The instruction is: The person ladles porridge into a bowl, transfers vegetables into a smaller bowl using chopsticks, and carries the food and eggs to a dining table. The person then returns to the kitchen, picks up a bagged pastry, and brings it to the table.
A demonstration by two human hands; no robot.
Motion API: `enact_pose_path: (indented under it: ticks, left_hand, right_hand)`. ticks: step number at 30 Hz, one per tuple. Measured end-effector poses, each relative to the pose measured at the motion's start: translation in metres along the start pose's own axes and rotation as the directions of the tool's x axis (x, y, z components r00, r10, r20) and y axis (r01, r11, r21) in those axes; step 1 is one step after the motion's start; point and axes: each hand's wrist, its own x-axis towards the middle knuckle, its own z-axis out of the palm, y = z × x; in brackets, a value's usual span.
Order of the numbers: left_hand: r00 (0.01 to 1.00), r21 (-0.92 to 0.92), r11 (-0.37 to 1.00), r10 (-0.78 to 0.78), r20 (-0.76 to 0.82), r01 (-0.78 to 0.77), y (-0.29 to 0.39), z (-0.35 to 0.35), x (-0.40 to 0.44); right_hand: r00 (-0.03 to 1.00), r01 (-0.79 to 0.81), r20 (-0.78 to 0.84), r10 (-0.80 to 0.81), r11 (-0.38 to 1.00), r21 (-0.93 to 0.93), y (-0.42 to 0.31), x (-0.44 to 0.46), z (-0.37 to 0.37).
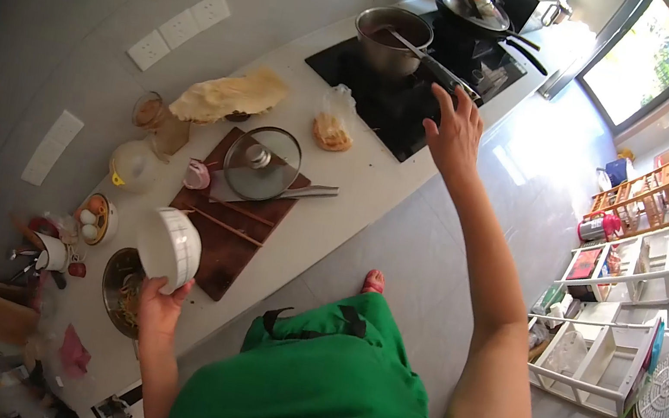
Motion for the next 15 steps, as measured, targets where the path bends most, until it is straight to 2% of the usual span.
enact_pose_path:
  ticks: [1, 3, 5, 7, 9, 11, 12, 13, 15]
  left_hand:
    - [1.0, 0.016, 1.0, 0.001, -0.012, -0.001, -0.01, 0.018, 0.004]
    - [0.996, 0.0, 0.996, -0.091, 0.004, 0.091, -0.028, 0.057, 0.014]
    - [0.997, 0.0, 0.997, -0.074, 0.003, 0.074, -0.043, 0.101, 0.015]
    - [0.997, -0.046, 0.996, -0.077, 0.016, 0.077, -0.057, 0.132, 0.015]
    - [0.997, -0.039, 0.996, -0.076, -0.005, 0.076, -0.067, 0.155, 0.015]
    - [0.995, -0.009, 0.996, -0.094, -0.03, 0.094, -0.073, 0.171, 0.014]
    - [0.995, -0.015, 0.996, -0.091, -0.04, 0.09, -0.074, 0.177, 0.015]
    - [0.993, -0.004, 0.994, -0.108, -0.044, 0.107, -0.074, 0.183, 0.017]
    - [0.991, 0.006, 0.992, -0.124, -0.046, 0.125, -0.074, 0.192, 0.027]
  right_hand:
    - [1.0, -0.01, 0.01, 0.01, 1.0, 0.014, 0.011, 0.008, 0.004]
    - [0.993, 0.021, 0.115, -0.022, 1.0, 0.01, 0.036, 0.032, 0.011]
    - [0.99, 0.065, 0.13, -0.061, 0.998, -0.022, 0.057, 0.049, 0.019]
    - [0.95, 0.052, 0.309, -0.051, 0.999, 0.004, 0.069, 0.064, 0.022]
    - [0.947, 0.092, 0.31, -0.08, 0.995, -0.025, 0.075, 0.078, 0.022]
    - [0.892, 0.044, 0.449, -0.042, 0.999, 0.007, 0.081, 0.09, 0.023]
    - [0.925, 0.113, 0.363, -0.116, 0.993, 0.028, 0.085, 0.091, 0.025]
    - [0.922, 0.121, 0.365, -0.125, 0.992, 0.034, 0.086, 0.093, 0.024]
    - [0.916, 0.052, 0.387, -0.103, 0.989, 0.141, 0.087, 0.102, 0.018]
